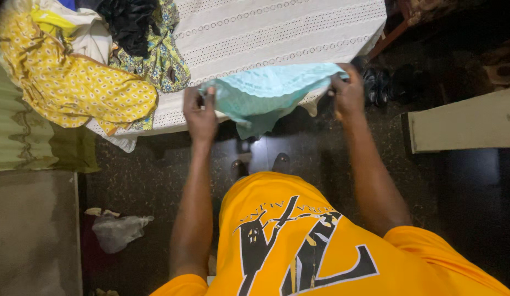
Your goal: The person picks up a light blue garment from a pile of clothes, spreads it flat on a table covered with a white patterned cloth, and folds it into a small rectangle by folding the sides and then the ends.
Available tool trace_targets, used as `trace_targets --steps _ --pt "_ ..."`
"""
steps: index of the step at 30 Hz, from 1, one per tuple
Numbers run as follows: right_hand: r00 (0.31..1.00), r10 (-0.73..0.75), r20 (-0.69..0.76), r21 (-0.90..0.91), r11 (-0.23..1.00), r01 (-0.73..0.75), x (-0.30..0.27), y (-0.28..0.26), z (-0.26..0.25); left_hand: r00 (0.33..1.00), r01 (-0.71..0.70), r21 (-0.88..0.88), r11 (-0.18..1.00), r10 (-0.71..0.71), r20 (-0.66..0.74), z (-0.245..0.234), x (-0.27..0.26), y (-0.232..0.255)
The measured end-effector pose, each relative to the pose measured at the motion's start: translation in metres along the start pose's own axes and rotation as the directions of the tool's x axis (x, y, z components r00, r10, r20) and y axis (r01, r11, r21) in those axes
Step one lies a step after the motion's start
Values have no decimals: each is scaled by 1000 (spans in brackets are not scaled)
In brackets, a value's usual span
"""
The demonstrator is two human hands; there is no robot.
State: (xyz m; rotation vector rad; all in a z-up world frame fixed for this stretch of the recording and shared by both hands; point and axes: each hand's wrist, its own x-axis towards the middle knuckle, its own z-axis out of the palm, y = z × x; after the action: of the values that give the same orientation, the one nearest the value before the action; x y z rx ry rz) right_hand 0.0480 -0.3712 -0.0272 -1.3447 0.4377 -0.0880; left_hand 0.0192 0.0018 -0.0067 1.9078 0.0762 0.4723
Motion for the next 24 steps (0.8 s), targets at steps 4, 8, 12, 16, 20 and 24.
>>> trace_targets --steps 4,8,12,16,20,24 --pt "983 -172 -67 -88 982 166 6 0 -22 997 23 20 1000 -21 -69 -22 9 0" --pt "954 -276 -117 -91 960 266 19 5 -21 996 -1 -40 999 -2 -90 -18 11 5" --pt "946 -301 -120 -42 954 298 26 7 -19 980 90 13 996 -87 -177 -15 7 20" --pt "845 -534 -43 81 841 535 36 3 2 942 226 -204 953 -267 -205 -15 12 31" --pt "903 -422 -75 143 892 429 34 -25 38 920 224 -442 869 -338 -199 -13 36 22" --pt "873 -481 -75 91 869 486 53 -45 68 947 92 -557 825 -246 -208 -8 80 9"
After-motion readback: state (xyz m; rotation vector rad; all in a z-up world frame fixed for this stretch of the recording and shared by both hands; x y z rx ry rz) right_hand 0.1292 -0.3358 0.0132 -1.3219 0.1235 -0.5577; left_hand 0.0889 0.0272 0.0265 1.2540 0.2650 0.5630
